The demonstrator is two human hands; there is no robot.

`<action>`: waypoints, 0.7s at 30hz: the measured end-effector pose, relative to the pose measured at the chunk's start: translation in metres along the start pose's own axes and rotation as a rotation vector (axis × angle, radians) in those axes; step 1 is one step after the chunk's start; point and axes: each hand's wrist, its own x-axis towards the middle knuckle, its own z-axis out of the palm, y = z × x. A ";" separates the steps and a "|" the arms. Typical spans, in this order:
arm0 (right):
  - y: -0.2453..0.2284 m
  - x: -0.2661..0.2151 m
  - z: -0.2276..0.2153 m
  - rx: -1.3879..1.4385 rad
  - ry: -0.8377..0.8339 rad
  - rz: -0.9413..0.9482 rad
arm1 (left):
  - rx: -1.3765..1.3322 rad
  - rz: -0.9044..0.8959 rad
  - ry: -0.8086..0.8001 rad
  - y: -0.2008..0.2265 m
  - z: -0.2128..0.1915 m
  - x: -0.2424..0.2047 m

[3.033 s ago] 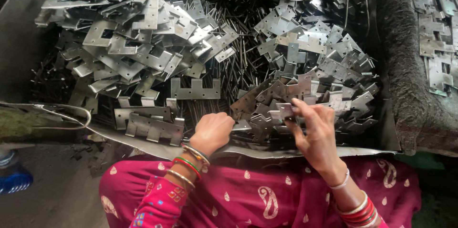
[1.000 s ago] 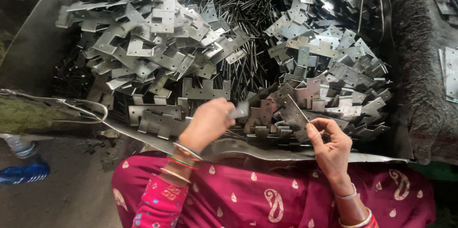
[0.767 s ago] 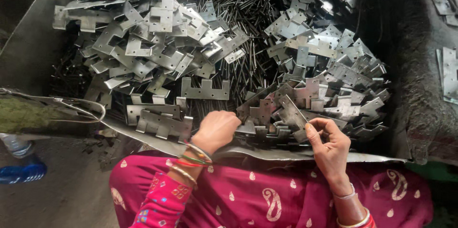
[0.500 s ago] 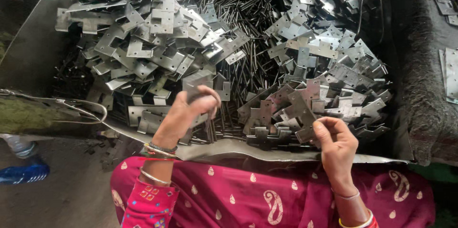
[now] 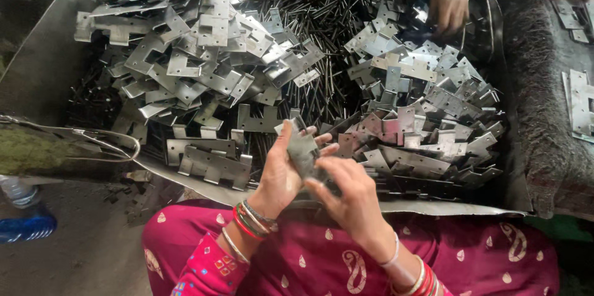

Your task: The person sits on the floor and assembles metal parts by inserting long pins into rectangular metal plates. They pick up plates and pins from a large pile, insert the pins, and place the assembled units into a separate pile.

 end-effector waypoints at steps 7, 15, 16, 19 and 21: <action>0.028 -0.015 -0.015 0.263 -0.058 0.459 | -0.018 0.055 -0.114 -0.003 0.000 -0.005; 0.065 -0.037 0.001 1.168 -0.133 1.039 | 1.019 0.455 -0.055 0.001 0.002 -0.003; 0.068 -0.039 0.002 1.163 -0.103 1.049 | 1.341 0.724 0.056 0.014 -0.003 -0.002; 0.075 -0.043 0.000 1.151 -0.016 1.055 | 2.094 1.112 0.337 0.052 -0.015 -0.002; 0.076 -0.045 0.001 1.161 0.030 1.035 | 2.506 1.026 0.555 0.067 -0.020 -0.009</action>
